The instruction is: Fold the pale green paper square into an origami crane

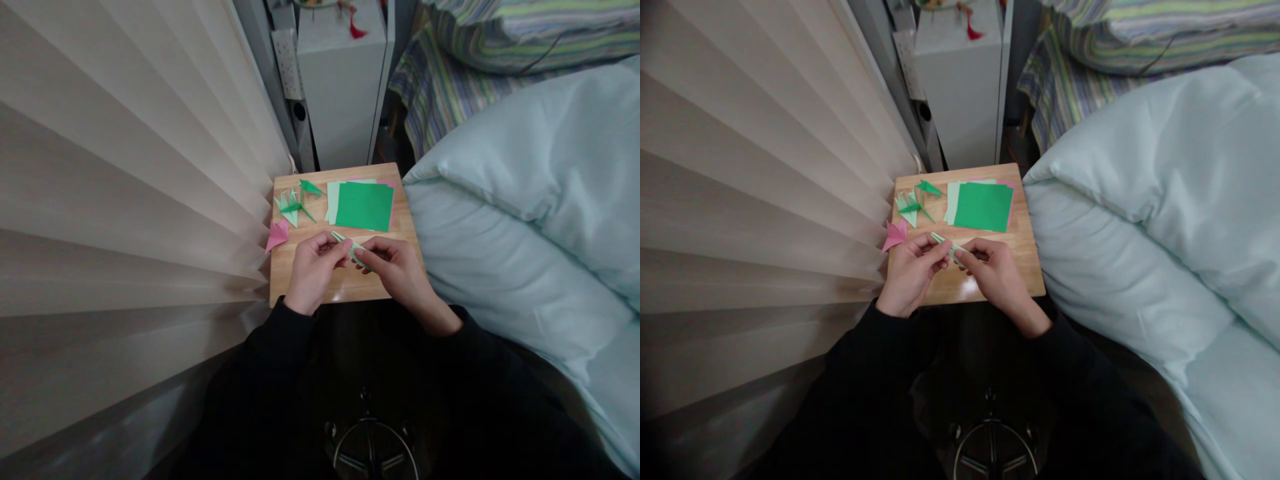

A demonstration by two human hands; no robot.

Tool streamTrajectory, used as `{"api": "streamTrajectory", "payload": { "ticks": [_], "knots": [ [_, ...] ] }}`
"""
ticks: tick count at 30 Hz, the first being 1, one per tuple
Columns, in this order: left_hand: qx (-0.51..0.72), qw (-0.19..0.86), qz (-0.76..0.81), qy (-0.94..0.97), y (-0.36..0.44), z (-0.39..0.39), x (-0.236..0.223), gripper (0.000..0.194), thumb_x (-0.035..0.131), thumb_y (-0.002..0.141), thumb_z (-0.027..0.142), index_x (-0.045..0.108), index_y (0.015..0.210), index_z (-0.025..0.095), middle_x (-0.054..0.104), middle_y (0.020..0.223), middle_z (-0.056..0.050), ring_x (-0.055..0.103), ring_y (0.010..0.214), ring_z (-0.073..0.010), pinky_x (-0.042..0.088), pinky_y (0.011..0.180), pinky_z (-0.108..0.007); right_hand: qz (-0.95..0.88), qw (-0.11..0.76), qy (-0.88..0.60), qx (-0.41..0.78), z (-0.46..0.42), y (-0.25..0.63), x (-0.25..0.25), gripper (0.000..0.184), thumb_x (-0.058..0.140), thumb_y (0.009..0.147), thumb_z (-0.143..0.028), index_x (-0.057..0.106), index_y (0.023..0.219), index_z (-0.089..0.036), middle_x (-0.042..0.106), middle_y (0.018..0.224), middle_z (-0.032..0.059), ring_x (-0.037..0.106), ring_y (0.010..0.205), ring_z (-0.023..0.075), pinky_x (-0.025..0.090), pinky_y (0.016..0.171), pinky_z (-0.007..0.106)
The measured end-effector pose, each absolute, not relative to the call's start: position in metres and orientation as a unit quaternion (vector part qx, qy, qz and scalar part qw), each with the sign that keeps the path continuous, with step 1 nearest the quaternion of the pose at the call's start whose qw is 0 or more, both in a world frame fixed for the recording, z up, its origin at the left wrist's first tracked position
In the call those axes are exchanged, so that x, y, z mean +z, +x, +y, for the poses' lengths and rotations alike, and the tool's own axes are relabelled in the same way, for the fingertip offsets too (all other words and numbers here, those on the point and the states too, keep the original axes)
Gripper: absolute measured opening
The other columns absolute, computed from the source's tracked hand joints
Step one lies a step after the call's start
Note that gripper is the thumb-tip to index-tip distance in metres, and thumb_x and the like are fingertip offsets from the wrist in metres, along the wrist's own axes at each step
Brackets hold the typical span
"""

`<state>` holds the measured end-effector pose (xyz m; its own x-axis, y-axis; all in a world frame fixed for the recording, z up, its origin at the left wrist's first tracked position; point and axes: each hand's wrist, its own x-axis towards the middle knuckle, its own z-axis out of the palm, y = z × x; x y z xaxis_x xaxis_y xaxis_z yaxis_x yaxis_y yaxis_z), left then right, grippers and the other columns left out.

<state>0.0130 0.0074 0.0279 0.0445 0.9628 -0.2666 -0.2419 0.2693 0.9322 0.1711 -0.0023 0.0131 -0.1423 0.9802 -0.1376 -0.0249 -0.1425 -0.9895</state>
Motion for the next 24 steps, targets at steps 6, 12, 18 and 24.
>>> {"api": "streamTrajectory", "payload": {
  "ticks": [6, 12, 18, 24],
  "knots": [
    [0.52, 0.634, 0.497, 0.284, 0.0138, 0.009, 0.0288, 0.025, 0.09, 0.066, 0.026, 0.07, 0.072, 0.014, 0.064, 0.064, 0.002, 0.057, 0.059, -0.0057, 0.047, 0.061, -0.018, -0.469, 0.433, -0.491, 0.593, -0.0053, 0.1687, 0.014, 0.031, 0.077, 0.083, -0.047, 0.073, 0.077, -0.018, 0.072, 0.07, 0.0031, 0.065, 0.066, 0.0164, 0.052, 0.06, 0.029],
    [0.507, 0.64, 0.486, 0.312, 0.0127, 0.0078, 0.0307, 0.02, 0.089, 0.066, 0.025, 0.071, 0.067, 0.015, 0.066, 0.063, 0.001, 0.06, 0.06, -0.007, 0.048, 0.061, -0.019, -0.538, 0.417, -0.491, 0.544, -0.0066, 0.1666, 0.0138, 0.025, 0.071, 0.089, -0.042, 0.076, 0.085, -0.018, 0.073, 0.074, 0.0032, 0.064, 0.069, 0.0165, 0.047, 0.064, 0.03],
    [0.502, 0.642, 0.479, 0.324, 0.0106, 0.0063, 0.0318, 0.016, 0.087, 0.066, 0.021, 0.072, 0.064, 0.015, 0.066, 0.063, 0.0, 0.059, 0.06, -0.0077, 0.048, 0.061, -0.02, -0.544, 0.397, -0.499, 0.545, -0.0083, 0.1675, 0.0178, 0.028, 0.07, 0.089, -0.041, 0.075, 0.075, -0.017, 0.071, 0.07, 0.0034, 0.059, 0.067, 0.0155, 0.041, 0.063, 0.03],
    [0.498, 0.675, 0.468, 0.276, 0.0085, 0.0091, 0.0301, 0.018, 0.089, 0.063, 0.019, 0.071, 0.062, 0.014, 0.064, 0.06, 0.0, 0.057, 0.057, -0.0063, 0.047, 0.058, -0.018, -0.533, 0.393, -0.491, 0.566, -0.0085, 0.1689, 0.0193, 0.03, 0.072, 0.087, -0.041, 0.072, 0.07, -0.016, 0.065, 0.064, 0.001, 0.05, 0.06, 0.0125, 0.034, 0.057, 0.029]
  ]
}}
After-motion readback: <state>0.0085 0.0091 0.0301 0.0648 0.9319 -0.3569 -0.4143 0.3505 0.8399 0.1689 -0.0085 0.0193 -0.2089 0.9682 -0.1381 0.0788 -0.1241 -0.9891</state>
